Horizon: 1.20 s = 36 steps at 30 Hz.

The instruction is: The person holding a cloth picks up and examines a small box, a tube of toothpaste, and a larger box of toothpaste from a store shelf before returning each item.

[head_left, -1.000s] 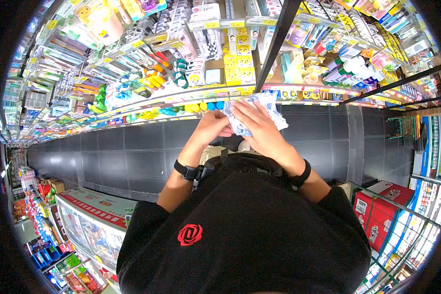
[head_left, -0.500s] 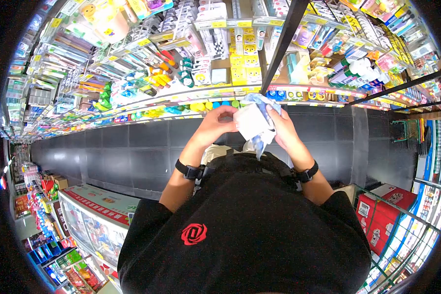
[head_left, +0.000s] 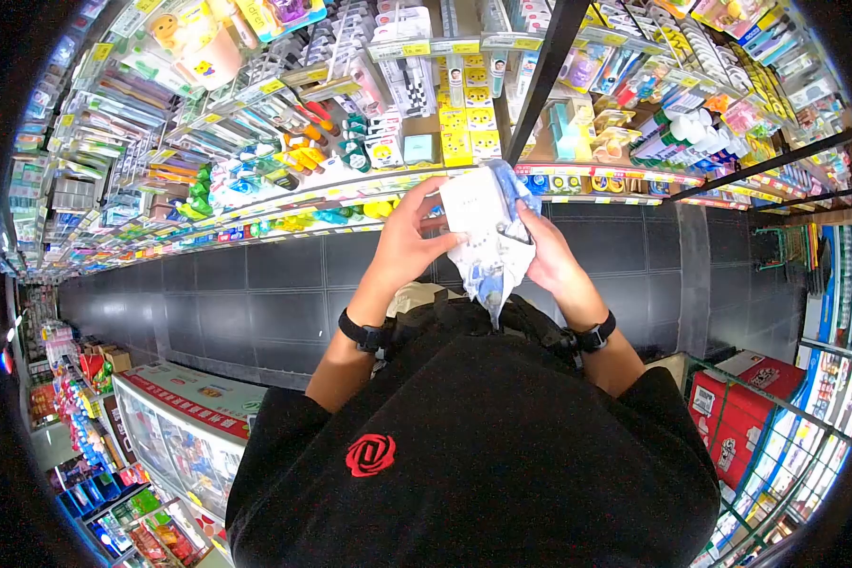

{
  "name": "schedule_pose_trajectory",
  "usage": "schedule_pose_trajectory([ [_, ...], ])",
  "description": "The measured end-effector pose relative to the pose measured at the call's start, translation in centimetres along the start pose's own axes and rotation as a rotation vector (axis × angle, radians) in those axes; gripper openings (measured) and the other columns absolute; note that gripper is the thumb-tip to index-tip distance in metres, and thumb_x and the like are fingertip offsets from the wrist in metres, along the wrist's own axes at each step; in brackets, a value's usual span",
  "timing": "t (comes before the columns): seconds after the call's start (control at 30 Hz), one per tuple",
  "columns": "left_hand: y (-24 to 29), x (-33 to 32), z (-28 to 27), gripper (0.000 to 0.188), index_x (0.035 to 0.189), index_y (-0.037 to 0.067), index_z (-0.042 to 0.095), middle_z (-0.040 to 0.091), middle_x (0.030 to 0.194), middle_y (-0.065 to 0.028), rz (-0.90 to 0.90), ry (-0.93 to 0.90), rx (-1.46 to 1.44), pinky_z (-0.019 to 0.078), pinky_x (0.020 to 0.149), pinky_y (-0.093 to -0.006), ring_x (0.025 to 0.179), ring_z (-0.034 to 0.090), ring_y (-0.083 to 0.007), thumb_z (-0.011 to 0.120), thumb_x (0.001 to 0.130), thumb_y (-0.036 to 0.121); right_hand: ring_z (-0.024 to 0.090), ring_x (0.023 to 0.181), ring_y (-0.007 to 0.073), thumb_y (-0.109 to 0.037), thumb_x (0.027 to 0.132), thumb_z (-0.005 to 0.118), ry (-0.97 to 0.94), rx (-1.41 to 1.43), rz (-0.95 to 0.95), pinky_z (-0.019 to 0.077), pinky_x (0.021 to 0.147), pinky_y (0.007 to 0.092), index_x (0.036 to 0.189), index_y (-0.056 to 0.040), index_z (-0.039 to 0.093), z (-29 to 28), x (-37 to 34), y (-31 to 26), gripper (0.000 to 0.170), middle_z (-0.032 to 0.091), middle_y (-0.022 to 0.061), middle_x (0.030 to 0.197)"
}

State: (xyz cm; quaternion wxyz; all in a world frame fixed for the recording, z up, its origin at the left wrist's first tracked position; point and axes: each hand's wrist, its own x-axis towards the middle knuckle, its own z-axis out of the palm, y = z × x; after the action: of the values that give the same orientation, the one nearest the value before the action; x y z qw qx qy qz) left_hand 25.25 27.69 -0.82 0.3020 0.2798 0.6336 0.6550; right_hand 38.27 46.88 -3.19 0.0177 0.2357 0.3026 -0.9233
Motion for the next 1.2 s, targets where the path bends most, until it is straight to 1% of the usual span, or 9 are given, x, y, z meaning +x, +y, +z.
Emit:
schedule_pose_trajectory([
  [0.23,1.4,-0.1,-0.3,0.082,0.145,0.005,0.041,0.050,0.144,-0.0107,-0.087,-0.181,-0.009,0.0491,0.105,-0.0411,0.132,0.052,-0.0265,0.078,0.074,-0.011,0.064,0.118,0.0262,-0.036,0.107,0.045,0.063,0.005,-0.081,0.0528,0.099,0.0428,0.138,0.0016,0.050,-1.0,0.8,0.3,0.049,0.063,0.0163,0.131],
  [0.53,1.3,0.3,-0.4,0.075,0.146,0.004,0.042,0.048,0.145,-0.0122,-0.085,-0.281,-0.282,0.0501,0.102,-0.0373,0.125,0.056,-0.0244,0.075,0.080,-0.009,0.060,0.125,0.0290,-0.041,0.103,0.053,-0.243,0.267,0.095,0.0477,0.106,0.0469,0.146,-0.0029,0.042,0.0,-0.8,-0.5,0.058,0.058,0.0171,0.137],
  [0.7,0.1,1.0,0.3,0.065,0.143,0.003,0.044,0.049,0.143,-0.0096,-0.014,-0.083,-0.140,0.0512,0.097,-0.0345,0.126,0.055,-0.0239,0.072,0.085,-0.003,0.061,0.121,0.0261,-0.031,0.098,0.064,-0.096,0.054,-0.187,0.0494,0.104,0.0427,0.147,-0.0023,0.040,-0.3,0.1,0.3,0.061,0.060,0.0158,0.135],
  [0.83,-0.7,1.0,0.6,0.064,0.142,-0.002,0.042,0.053,0.133,-0.0177,-0.142,-0.018,-0.017,0.0554,0.094,-0.0348,0.117,0.060,-0.0246,0.076,0.088,0.009,0.062,0.115,0.0192,-0.020,0.096,0.067,0.059,-0.167,-0.439,0.0501,0.100,0.0375,0.144,-0.0007,0.042,-0.9,1.2,1.0,0.057,0.062,0.0110,0.128],
  [0.9,-0.4,0.8,1.3,0.068,0.143,-0.004,0.041,0.054,0.133,-0.0181,-0.401,-0.114,-0.381,0.0556,0.093,-0.0351,0.117,0.061,-0.0251,0.077,0.088,0.014,0.059,0.110,0.0136,-0.012,0.096,0.067,0.096,-0.478,-0.517,0.0491,0.096,0.0326,0.142,0.0000,0.042,-1.8,1.5,1.2,0.054,0.061,0.0070,0.124],
  [0.97,-0.5,1.0,1.6,0.069,0.144,-0.005,0.039,0.054,0.135,-0.0170,-0.354,-0.139,-0.360,0.0539,0.095,-0.0347,0.117,0.061,-0.0247,0.076,0.089,0.015,0.059,0.108,0.0122,-0.017,0.097,0.066,0.084,-0.524,-0.647,0.0480,0.094,0.0291,0.141,0.0022,0.046,0.7,0.5,1.2,0.052,0.064,0.0068,0.120],
  [1.03,-0.5,1.0,1.7,0.068,0.144,-0.005,0.041,0.055,0.136,-0.0157,-0.233,-0.128,-0.263,0.0521,0.097,-0.0343,0.119,0.060,-0.0236,0.076,0.089,0.015,0.054,0.120,0.0153,-0.017,0.099,0.063,0.023,-0.621,-0.594,0.0432,0.102,0.0311,0.147,0.0020,0.039,0.5,0.3,1.1,0.057,0.057,0.0097,0.134],
  [1.17,-0.4,0.5,1.4,0.062,0.138,-0.004,0.047,0.058,0.131,-0.0123,-0.176,-0.042,-0.309,0.0518,0.097,-0.0344,0.118,0.061,-0.0224,0.077,0.086,0.008,0.056,0.113,0.0142,-0.020,0.102,0.059,-0.009,-0.640,-0.552,0.0451,0.100,0.0321,0.143,0.0012,0.042,-1.0,1.0,2.0,0.049,0.059,0.0068,0.127],
  [1.2,-0.2,0.4,1.4,0.062,0.138,-0.004,0.047,0.058,0.131,-0.0123,-0.179,-0.040,-0.310,0.0518,0.097,-0.0344,0.118,0.061,-0.0224,0.077,0.086,0.008,0.046,0.127,0.0172,-0.025,0.104,0.053,0.022,-0.633,-0.598,0.0363,0.108,0.0332,0.149,0.0010,0.033,0.1,0.2,1.6,0.055,0.047,0.0098,0.141],
])
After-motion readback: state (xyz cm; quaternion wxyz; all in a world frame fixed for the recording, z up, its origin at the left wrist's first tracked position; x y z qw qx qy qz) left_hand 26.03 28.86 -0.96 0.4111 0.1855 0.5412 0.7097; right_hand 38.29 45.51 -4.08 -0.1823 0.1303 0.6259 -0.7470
